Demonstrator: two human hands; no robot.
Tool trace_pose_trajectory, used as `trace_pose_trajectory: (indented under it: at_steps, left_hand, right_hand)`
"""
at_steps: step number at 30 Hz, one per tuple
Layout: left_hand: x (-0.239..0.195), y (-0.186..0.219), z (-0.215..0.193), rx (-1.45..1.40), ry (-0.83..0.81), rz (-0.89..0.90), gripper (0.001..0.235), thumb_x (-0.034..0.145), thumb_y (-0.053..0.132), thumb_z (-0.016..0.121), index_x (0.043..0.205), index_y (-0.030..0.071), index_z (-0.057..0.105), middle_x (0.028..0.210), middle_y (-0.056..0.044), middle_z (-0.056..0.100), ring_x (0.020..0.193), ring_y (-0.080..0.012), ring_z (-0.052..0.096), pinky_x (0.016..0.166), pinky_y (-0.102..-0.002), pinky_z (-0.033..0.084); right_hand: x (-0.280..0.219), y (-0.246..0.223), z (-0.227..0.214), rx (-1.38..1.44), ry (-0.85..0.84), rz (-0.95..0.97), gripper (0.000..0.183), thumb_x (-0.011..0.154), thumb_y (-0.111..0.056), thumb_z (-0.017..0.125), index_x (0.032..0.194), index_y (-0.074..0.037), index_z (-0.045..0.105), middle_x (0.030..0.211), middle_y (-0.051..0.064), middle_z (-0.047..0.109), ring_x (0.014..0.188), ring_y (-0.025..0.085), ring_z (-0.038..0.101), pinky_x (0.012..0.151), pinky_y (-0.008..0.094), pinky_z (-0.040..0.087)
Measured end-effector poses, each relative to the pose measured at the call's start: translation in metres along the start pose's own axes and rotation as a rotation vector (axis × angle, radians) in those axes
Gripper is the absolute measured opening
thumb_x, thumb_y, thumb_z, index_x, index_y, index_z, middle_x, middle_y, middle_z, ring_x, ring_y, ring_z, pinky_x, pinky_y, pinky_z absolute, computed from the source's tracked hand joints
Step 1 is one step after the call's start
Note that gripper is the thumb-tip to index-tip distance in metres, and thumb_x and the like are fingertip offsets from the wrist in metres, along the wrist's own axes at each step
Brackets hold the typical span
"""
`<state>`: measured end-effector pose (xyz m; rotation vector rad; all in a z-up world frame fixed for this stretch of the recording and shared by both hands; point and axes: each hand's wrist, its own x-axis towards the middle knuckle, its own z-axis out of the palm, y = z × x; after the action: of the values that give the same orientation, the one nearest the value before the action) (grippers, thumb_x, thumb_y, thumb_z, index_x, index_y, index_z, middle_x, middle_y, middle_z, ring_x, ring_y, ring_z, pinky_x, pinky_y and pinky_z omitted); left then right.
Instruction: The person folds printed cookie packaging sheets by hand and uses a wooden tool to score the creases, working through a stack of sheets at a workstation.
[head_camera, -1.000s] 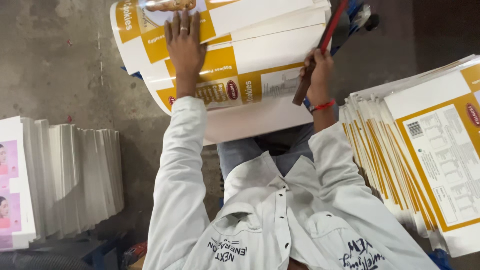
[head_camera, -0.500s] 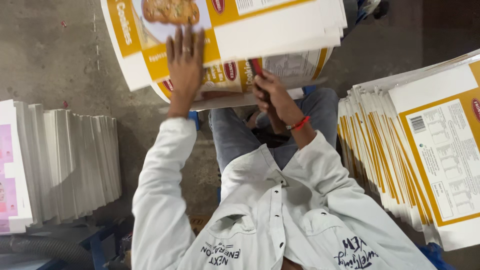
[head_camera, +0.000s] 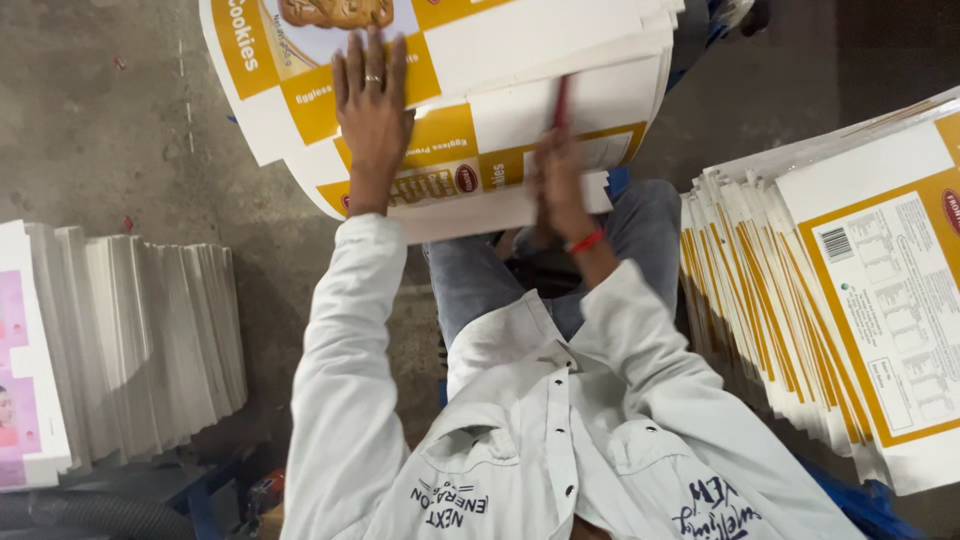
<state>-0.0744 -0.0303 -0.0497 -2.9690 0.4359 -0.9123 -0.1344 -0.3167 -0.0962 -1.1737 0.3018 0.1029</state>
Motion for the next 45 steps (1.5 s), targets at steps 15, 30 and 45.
trace_pose_trajectory:
  at_steps: [15,30,45]
  left_hand:
    - [0.059,-0.020,0.029,-0.013,-0.232,0.064,0.064,0.094,0.024,0.073,0.149,-0.002,0.052,0.142,-0.032,0.056,0.132,-0.0524,0.055,0.109,-0.067,0.040]
    - [0.003,-0.001,-0.007,0.142,-0.131,0.224,0.049,0.114,0.017,0.054,0.158,-0.004,0.043,0.149,-0.038,0.049,0.131,-0.0583,0.052,0.107,-0.068,0.043]
    - [0.066,-0.014,0.012,0.134,-0.250,0.264,0.034,0.106,0.000,0.059,0.139,-0.010,0.058,0.125,-0.036,0.066,0.113,-0.0496,0.068,0.090,-0.058,0.058]
  right_hand:
    - [-0.019,-0.035,0.004,-0.008,-0.263,0.064,0.021,0.111,-0.029,0.053,0.099,-0.012,0.052,0.067,-0.001,0.049,0.045,0.010,0.047,0.038,0.028,0.041]
    - [-0.035,0.011,0.015,-0.047,-0.209,0.144,0.025,0.112,-0.031,0.050,0.095,-0.013,0.051,0.067,-0.003,0.045,0.048,0.008,0.041,0.041,0.026,0.035]
    - [0.010,-0.029,-0.034,0.113,0.095,-0.090,0.025,0.112,-0.029,0.046,0.095,-0.012,0.053,0.065,0.000,0.050,0.045,0.013,0.046,0.040,0.031,0.042]
